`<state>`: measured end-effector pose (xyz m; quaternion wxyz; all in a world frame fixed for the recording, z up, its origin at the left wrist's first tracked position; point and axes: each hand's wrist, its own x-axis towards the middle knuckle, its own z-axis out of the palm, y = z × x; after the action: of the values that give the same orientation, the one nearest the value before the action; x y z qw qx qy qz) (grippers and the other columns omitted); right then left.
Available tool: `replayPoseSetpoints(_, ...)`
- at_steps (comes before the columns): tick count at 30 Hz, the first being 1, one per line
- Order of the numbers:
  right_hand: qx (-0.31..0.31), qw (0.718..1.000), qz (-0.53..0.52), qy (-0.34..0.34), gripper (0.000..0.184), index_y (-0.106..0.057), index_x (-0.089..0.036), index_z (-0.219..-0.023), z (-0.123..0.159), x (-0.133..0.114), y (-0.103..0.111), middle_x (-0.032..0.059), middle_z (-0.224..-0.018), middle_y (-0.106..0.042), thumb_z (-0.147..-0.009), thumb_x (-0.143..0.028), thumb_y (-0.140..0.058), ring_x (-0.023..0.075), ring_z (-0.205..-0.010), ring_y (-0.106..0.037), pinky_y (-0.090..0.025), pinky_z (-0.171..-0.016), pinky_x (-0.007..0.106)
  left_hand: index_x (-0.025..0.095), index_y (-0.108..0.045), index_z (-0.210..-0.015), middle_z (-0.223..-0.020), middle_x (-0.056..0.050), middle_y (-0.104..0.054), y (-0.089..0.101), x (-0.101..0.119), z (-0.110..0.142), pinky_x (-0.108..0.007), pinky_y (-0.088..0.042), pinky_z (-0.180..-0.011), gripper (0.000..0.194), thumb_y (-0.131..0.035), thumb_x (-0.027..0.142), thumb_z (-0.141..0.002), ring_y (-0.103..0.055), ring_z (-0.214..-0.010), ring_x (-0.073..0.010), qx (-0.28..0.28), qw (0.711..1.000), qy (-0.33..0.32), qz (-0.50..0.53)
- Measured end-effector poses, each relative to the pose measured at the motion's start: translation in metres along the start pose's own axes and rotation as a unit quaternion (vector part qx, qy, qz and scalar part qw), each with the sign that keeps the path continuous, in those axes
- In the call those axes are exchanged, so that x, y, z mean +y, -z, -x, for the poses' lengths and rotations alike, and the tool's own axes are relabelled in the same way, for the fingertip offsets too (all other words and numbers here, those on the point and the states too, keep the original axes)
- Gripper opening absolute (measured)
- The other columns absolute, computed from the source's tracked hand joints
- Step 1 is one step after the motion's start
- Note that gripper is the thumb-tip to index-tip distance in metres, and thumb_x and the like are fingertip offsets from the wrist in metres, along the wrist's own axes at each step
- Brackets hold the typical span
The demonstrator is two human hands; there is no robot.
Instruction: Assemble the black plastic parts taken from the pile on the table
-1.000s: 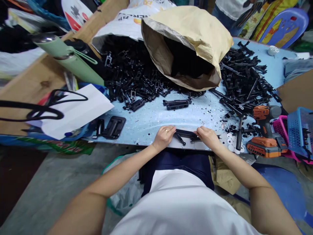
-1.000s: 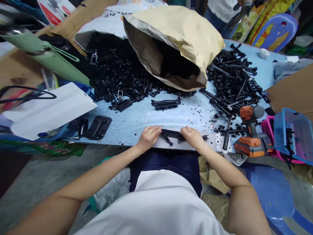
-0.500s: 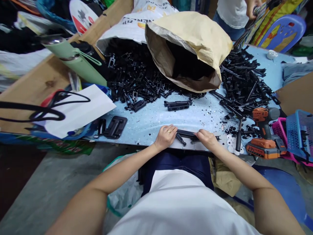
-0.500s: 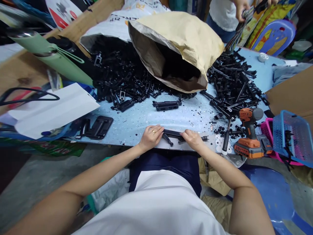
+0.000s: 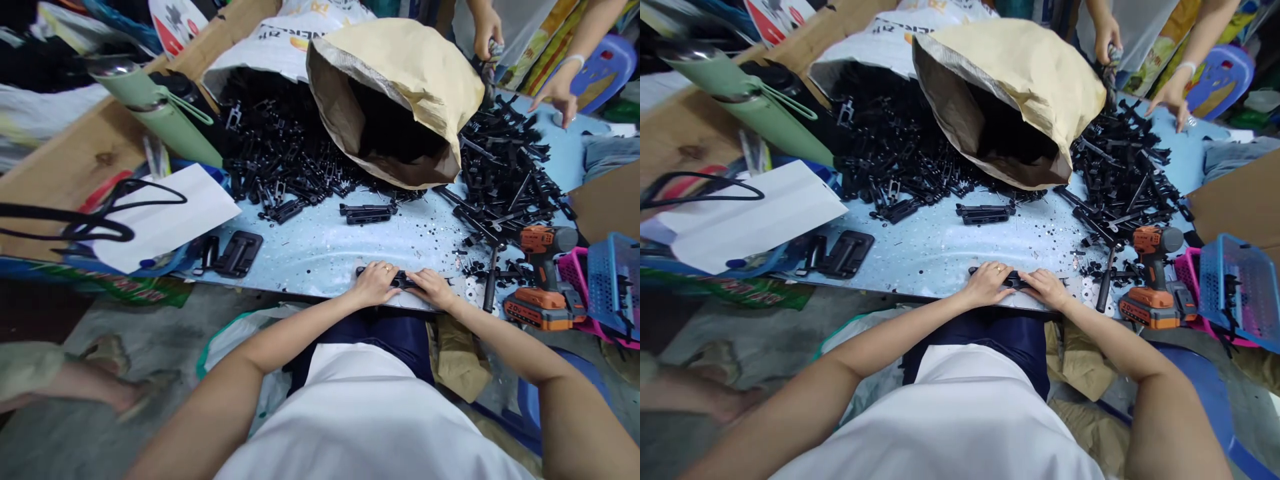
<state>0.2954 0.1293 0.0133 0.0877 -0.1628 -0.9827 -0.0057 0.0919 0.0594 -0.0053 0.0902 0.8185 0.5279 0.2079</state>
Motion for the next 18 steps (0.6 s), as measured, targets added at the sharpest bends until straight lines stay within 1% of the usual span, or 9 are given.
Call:
replayPoseSetpoints(3,-0.044,0.998,0.008,0.041,0.044,-0.057,-0.013,-0.111,-0.003,0.014,0.006,0.0084,-0.082,-0.061,-0.093,-0.044,-0.032,0.0135,-0.073,-0.052,-0.040,-0.065,0.025,0.008,-0.050,-0.113,-0.099,-0.013,-0.059,-0.001,0.000,0.003,-0.033,-0.039,-0.076,0.050,-0.052,0.047,-0.082,-0.054,-0.092,-0.0235,0.009,0.999,-0.018,-0.037)
replayPoseSetpoints(5,-0.058,0.997,0.050,0.011,0.053,-0.062,-0.012,-0.097,-0.006,0.018,0.012,0.0087,-0.075,-0.059,-0.089,-0.056,-0.032,0.0139,-0.067,-0.050,-0.035,-0.059,0.025,0.006,-0.049,-0.116,-0.097,-0.015,-0.060,0.000,-0.005,0.003,-0.033,-0.039,-0.071,0.053,-0.050,0.047,-0.083,-0.055,-0.088,-0.0237,0.017,0.996,-0.024,-0.081)
replayPoseSetpoints(7,-0.060,0.994,0.083,-0.032,0.062,-0.060,-0.012,-0.073,-0.011,0.017,0.021,0.0072,-0.061,-0.053,-0.085,-0.064,-0.030,0.0133,-0.058,-0.046,-0.029,-0.053,0.025,0.005,-0.056,-0.105,-0.086,-0.015,-0.062,0.004,-0.012,0.003,-0.032,-0.038,-0.063,0.050,-0.044,0.049,-0.085,-0.057,-0.080,-0.0233,0.031,0.994,-0.018,-0.104)
replayPoseSetpoints(9,-0.036,0.996,0.076,-0.033,0.064,-0.051,-0.013,-0.057,-0.017,0.009,0.039,0.0048,-0.051,-0.045,-0.084,-0.066,-0.028,0.0116,-0.051,-0.041,-0.024,-0.050,0.025,0.008,-0.061,-0.081,-0.068,-0.012,-0.060,0.016,-0.018,0.006,-0.030,-0.036,-0.056,0.051,-0.034,0.052,-0.087,-0.057,-0.068,-0.0210,0.066,0.994,-0.017,-0.087)
replayPoseSetpoints(12,0.030,0.997,-0.049,0.048,0.060,-0.045,-0.015,-0.054,-0.028,-0.017,0.075,0.0028,-0.048,-0.041,-0.089,-0.060,-0.026,0.0098,-0.047,-0.038,-0.023,-0.048,0.025,0.014,-0.055,-0.060,-0.053,-0.007,-0.054,0.048,-0.011,0.021,-0.027,-0.035,-0.050,0.057,-0.021,0.048,-0.091,-0.052,-0.053,-0.0149,0.152,0.986,-0.062,0.030)
replayPoseSetpoints(14,0.024,0.973,-0.207,0.104,0.058,-0.046,-0.015,-0.058,-0.034,-0.041,0.093,0.0023,-0.049,-0.042,-0.091,-0.056,-0.022,0.0091,-0.048,-0.040,-0.027,-0.049,0.024,0.016,-0.054,-0.061,-0.053,-0.004,-0.055,0.070,0.007,0.035,-0.024,-0.038,-0.050,0.057,-0.015,0.042,-0.093,-0.051,-0.051,-0.0112,0.174,0.963,-0.102,0.181)
replayPoseSetpoints(16,0.022,0.925,-0.358,0.128,0.058,-0.044,-0.017,-0.061,-0.041,-0.069,0.091,0.0022,-0.050,-0.042,-0.093,-0.054,-0.013,0.0088,-0.048,-0.042,-0.032,-0.050,0.023,0.017,-0.053,-0.063,-0.052,-0.003,-0.054,0.084,0.030,0.046,-0.022,-0.042,-0.052,0.060,-0.007,0.042,-0.093,-0.052,-0.050,-0.0101,0.168,0.925,-0.126,0.318)
replayPoseSetpoints(17,0.054,0.904,-0.407,0.119,0.059,-0.042,-0.017,-0.062,-0.045,-0.083,0.082,0.0024,-0.050,-0.041,-0.092,-0.055,-0.008,0.0094,-0.048,-0.042,-0.034,-0.051,0.023,0.018,-0.053,-0.064,-0.051,-0.003,-0.053,0.087,0.040,0.049,-0.022,-0.043,-0.053,0.061,-0.005,0.043,-0.092,-0.052,-0.050,-0.0100,0.194,0.904,-0.125,0.360)
replayPoseSetpoints(18,0.125,0.889,-0.431,0.087,0.060,-0.040,-0.018,-0.063,-0.051,-0.095,0.069,0.0027,-0.051,-0.039,-0.090,-0.058,-0.004,0.0107,-0.049,-0.042,-0.036,-0.051,0.024,0.018,-0.054,-0.067,-0.053,-0.003,-0.055,0.087,0.049,0.050,-0.022,-0.044,-0.054,0.061,-0.005,0.044,-0.092,-0.053,-0.052,-0.0102,0.231,0.886,-0.122,0.384)
